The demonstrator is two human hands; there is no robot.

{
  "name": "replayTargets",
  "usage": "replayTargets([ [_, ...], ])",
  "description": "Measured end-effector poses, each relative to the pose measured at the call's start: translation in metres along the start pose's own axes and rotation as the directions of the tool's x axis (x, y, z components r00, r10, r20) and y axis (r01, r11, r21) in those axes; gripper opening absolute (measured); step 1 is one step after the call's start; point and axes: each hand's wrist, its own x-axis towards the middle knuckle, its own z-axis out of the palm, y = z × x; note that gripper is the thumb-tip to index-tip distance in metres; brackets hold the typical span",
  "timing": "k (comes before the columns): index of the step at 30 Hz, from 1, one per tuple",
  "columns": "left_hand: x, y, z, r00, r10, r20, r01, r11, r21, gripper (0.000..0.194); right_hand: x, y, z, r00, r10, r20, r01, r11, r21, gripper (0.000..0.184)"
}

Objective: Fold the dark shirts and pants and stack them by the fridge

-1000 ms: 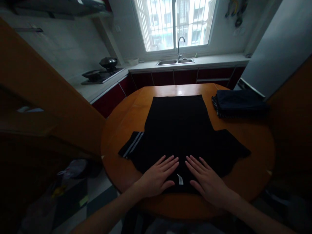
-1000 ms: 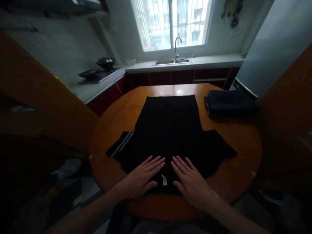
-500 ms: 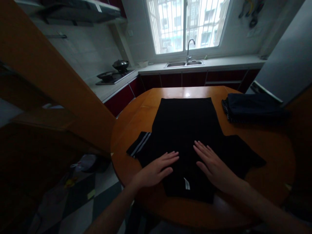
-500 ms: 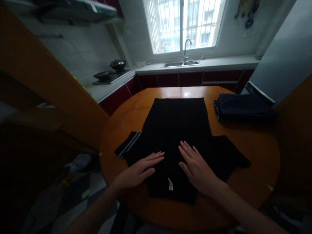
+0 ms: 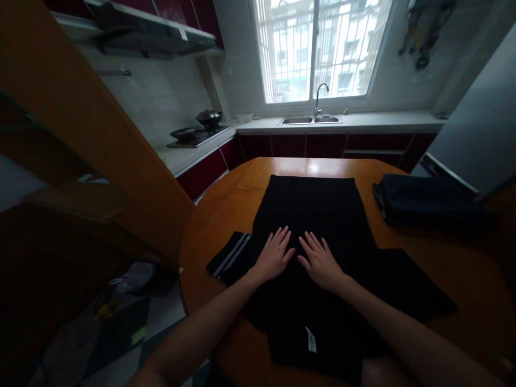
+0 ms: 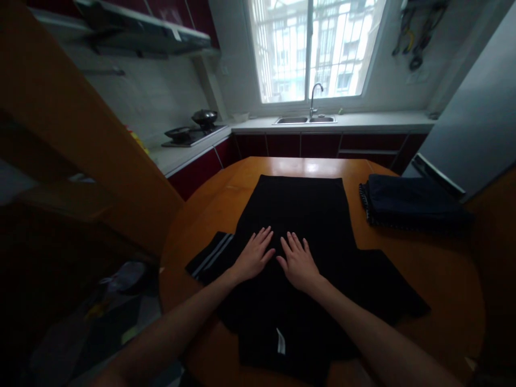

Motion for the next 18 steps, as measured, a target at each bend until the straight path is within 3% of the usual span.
replayTargets([
  [5,0.002,-0.003,-0.011,0.997,-0.071,0.001,0.07,0.987,-0.145,0.049,-0.003,0.008,0.003,1.0,0.006,-0.019,-0.006,0.999,-0.036,0.061],
  [10,-0.004,-0.004,-0.019,1.0,0.002,0.015,0.001,0.986,-0.166,0.046,0.0,0.011,0.009,0.999,-0.001,-0.035,0.0,0.999,-0.043,0.06],
  [13,-0.01,-0.007,-0.034,1.0,-0.006,-0.004,0.005,0.971,-0.24,0.039,0.0,0.012,0.009,0.999,-0.001,-0.037,0.0,0.999,-0.046,0.06],
  [16,-0.02,-0.023,-0.06,0.985,-0.109,-0.132,0.069,0.959,-0.275,0.038,-0.001,0.01,0.007,0.999,0.014,-0.037,-0.016,0.999,-0.042,0.059],
  [18,-0.033,-0.04,-0.076,0.928,-0.252,-0.275,0.196,0.956,-0.217,0.038,-0.002,0.009,0.006,0.999,0.017,-0.039,-0.018,0.999,-0.041,0.059],
])
